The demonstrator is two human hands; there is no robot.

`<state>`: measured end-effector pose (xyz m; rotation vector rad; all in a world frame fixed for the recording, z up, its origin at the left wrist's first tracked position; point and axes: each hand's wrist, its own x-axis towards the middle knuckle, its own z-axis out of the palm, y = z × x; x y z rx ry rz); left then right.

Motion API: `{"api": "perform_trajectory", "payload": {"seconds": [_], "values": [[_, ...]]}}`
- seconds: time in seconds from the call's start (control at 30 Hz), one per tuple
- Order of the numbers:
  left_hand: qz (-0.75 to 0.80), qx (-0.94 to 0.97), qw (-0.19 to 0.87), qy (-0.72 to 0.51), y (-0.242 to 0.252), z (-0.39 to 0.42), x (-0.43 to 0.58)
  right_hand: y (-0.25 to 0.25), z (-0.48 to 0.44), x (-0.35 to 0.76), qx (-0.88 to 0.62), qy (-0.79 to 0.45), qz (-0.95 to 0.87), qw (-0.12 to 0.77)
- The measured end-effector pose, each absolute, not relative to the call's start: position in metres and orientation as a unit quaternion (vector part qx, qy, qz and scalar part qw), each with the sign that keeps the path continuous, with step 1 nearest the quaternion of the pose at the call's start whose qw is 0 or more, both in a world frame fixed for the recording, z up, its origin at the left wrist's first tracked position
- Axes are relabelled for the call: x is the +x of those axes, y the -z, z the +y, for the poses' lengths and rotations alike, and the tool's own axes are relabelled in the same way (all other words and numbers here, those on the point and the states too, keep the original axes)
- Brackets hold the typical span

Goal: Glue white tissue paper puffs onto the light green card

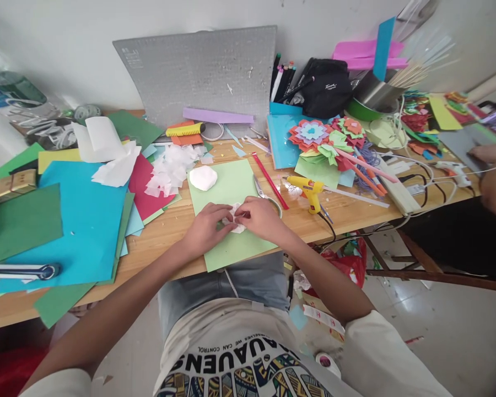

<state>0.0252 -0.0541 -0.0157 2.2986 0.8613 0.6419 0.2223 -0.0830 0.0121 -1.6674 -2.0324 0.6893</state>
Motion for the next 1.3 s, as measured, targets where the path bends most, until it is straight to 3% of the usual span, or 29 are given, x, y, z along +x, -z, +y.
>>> {"api": "perform_trajectory", "payload": {"seconds": [0.17,0.3,0.6,0.8,1.07,1.3], "values": [[0.303,0.887,0.271,-0.22,0.016,-0.053,0.022,-0.007,-0.083,0.231,-0.579,-0.306,-0.703,0.277],[0.301,0.888,0.267,-0.221,0.017,-0.052,0.022,-0.009,-0.088,0.243,-0.511,-0.353,-0.742,0.253],[0.295,0.888,0.27,-0.225,0.017,-0.053,0.021,0.005,-0.083,0.238,-0.433,-0.168,-0.848,0.256],[0.281,0.888,0.281,-0.232,0.015,-0.054,0.023,0.017,-0.083,0.24,-0.494,-0.2,-0.779,0.331],[0.373,0.842,0.301,-0.25,0.017,-0.057,0.024,0.015,-0.081,0.241,-0.475,-0.173,-0.823,0.259],[0.383,0.849,0.263,-0.251,0.017,-0.049,0.017,0.016,-0.083,0.24,-0.448,-0.17,-0.836,0.266]]}}
